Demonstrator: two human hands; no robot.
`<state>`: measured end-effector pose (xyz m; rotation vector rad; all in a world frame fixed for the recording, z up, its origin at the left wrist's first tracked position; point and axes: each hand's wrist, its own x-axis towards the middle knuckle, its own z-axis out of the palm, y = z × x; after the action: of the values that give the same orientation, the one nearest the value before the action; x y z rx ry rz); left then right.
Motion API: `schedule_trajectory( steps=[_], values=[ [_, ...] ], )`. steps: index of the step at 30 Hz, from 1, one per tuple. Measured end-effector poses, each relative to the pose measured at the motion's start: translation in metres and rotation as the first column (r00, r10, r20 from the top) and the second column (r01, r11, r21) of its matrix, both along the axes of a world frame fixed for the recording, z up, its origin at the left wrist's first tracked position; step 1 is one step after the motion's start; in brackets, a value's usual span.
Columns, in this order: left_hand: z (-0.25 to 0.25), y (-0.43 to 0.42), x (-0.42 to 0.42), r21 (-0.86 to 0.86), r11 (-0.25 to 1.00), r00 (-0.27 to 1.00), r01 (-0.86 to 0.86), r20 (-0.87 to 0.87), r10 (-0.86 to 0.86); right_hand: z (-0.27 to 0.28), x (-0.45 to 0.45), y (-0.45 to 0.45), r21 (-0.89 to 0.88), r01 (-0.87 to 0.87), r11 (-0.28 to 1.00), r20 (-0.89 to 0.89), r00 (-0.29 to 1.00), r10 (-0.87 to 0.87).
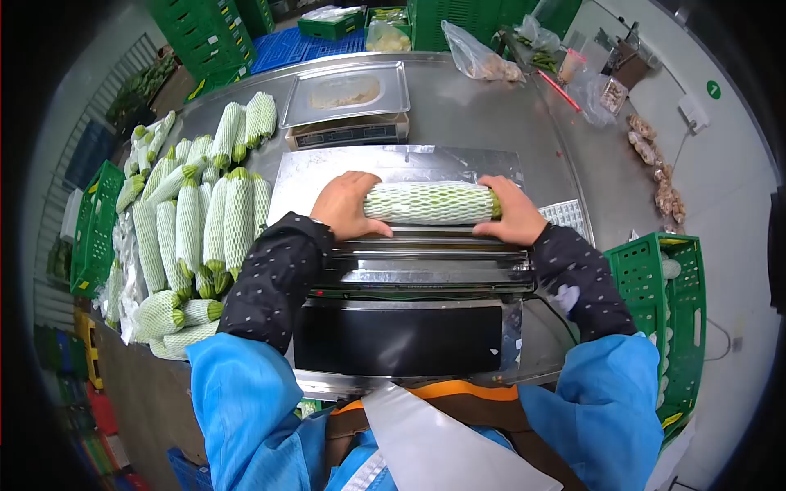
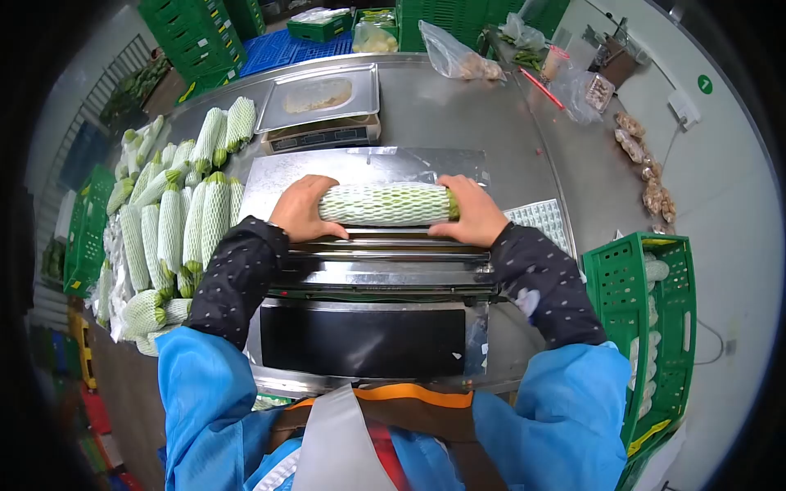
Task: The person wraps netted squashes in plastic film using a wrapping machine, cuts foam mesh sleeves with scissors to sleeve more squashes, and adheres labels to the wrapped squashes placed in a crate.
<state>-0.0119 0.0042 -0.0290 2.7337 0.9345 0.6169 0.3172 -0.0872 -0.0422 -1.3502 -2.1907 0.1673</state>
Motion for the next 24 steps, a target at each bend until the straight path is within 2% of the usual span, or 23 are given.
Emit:
schedule_trajectory(
  steps=[4,7,9,11,12,13,15,16,17,18,19,22,24],
  values=[
    [0.006,-0.003,-0.002,-0.169,0.985,1.000,-0.024,0.008,0.026,0.016,-0.002,-0.004,-0.190,0.007,0.982,-0.004,1.000,-0.008],
    [0.032,-0.047,-0.017,-0.244,0.969,0.999,0.040,-0.022,-0.047,0.035,-0.009,-0.055,-0.146,-0.041,0.988,-0.015,0.999,0.040],
    [0.019,-0.090,-0.029,-0.312,0.947,0.997,0.078,0.029,-0.073,0.026,-0.023,-0.108,-0.091,-0.062,0.994,-0.077,0.995,0.055],
    [0.014,-0.132,-0.036,-0.525,0.851,0.995,-0.002,-0.089,-0.052,0.017,-0.036,-0.150,-0.136,-0.077,0.988,-0.073,0.995,0.067],
    [0.005,-0.146,-0.038,-0.664,0.748,0.998,-0.005,-0.049,-0.037,0.015,-0.043,-0.165,-0.141,-0.054,0.988,-0.050,0.998,0.047],
    [-0.014,-0.157,-0.039,-0.691,0.723,0.997,-0.017,-0.069,-0.042,0.002,-0.045,-0.173,-0.170,-0.029,0.985,-0.036,0.999,0.023],
    [-0.035,-0.168,-0.034,-0.669,0.742,0.993,-0.042,-0.109,-0.042,-0.033,-0.048,-0.191,-0.217,0.028,0.976,0.000,1.000,-0.029],
    [-0.035,-0.175,-0.034,-0.581,0.814,0.994,-0.032,-0.107,-0.037,-0.036,-0.046,-0.189,-0.219,0.031,0.975,0.014,0.999,-0.029],
    [-0.033,-0.183,-0.035,-0.584,0.806,0.986,-0.100,-0.168,0.000,-0.033,-0.045,-0.184,-0.244,0.012,0.970,-0.001,1.000,-0.013],
    [-0.031,-0.192,-0.036,-0.482,0.873,0.989,-0.076,-0.150,0.003,-0.032,-0.045,-0.185,-0.336,-0.004,0.942,-0.049,0.999,-0.013],
    [-0.029,-0.199,-0.038,-0.371,0.927,0.991,-0.047,-0.137,-0.004,-0.033,-0.046,-0.190,-0.423,-0.020,0.906,-0.102,0.994,-0.026],
    [-0.030,-0.215,-0.041,-0.343,0.939,0.990,-0.021,-0.138,-0.028,-0.025,-0.045,-0.199,-0.710,-0.104,0.696,-0.227,0.970,-0.086],
    [-0.029,-0.224,-0.040,-0.371,0.928,0.993,-0.024,-0.114,-0.019,-0.025,-0.042,-0.206,-0.777,-0.113,0.619,-0.241,0.962,-0.127]
  ],
)
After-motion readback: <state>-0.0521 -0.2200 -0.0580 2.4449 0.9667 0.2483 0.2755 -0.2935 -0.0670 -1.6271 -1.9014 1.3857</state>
